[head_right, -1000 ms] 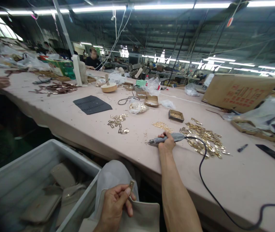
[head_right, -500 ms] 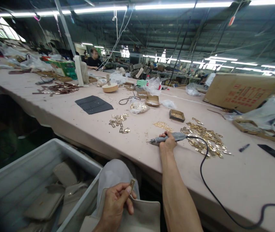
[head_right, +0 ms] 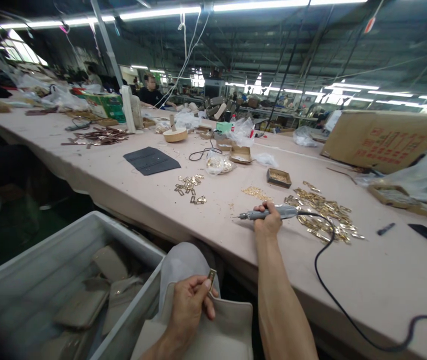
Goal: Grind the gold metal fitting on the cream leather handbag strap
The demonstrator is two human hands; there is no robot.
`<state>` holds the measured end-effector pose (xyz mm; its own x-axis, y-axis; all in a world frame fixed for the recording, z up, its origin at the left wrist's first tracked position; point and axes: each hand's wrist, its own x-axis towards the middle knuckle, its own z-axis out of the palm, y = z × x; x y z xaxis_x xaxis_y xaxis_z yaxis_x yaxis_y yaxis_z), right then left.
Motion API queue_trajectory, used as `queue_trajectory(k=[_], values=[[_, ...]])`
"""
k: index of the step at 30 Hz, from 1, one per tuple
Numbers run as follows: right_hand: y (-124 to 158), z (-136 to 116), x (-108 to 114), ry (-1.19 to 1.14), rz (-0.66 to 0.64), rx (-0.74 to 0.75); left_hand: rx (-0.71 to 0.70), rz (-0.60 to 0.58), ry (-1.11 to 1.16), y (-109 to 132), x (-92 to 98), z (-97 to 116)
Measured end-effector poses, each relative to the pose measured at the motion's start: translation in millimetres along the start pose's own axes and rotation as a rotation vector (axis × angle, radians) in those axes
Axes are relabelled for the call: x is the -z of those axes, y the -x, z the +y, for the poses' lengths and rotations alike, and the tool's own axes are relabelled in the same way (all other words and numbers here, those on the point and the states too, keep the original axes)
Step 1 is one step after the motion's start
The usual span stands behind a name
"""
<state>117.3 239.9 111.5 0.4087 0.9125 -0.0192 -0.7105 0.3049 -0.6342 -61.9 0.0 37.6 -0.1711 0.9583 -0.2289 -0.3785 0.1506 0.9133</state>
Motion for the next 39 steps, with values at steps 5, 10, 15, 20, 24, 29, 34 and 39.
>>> queue_trajectory(k=[5, 10, 15, 20, 24, 29, 34, 39], values=[[59, -31, -3, 0.004, -0.15, -0.031, 0.002, 0.032, -0.049, 0, -5.5, -4], [140, -45, -10, 0.136, -0.343, -0.02, 0.019, 0.034, -0.077, -2, -9.3, -7], [180, -37, -9, 0.278, -0.392, 0.099, 0.021, 0.026, -0.078, -1, -12.2, -4], [184, -31, -3, 0.3, -0.401, 0.111, 0.019, 0.026, -0.078, 0, -10.7, -5], [185, -27, -2, 0.298, -0.431, 0.121, 0.018, 0.025, -0.076, 2, -10.4, -6], [189, -20, 0, 0.313, -0.478, 0.121, 0.013, 0.019, -0.074, 1, -10.1, -5], [193, -15, 5, 0.394, -0.543, 0.111, 0.003, -0.004, -0.079, 3, -7.7, -5], [192, -12, 4, 0.522, -0.675, 0.0, -0.004, -0.036, -0.078, 5, -5.1, -9]])
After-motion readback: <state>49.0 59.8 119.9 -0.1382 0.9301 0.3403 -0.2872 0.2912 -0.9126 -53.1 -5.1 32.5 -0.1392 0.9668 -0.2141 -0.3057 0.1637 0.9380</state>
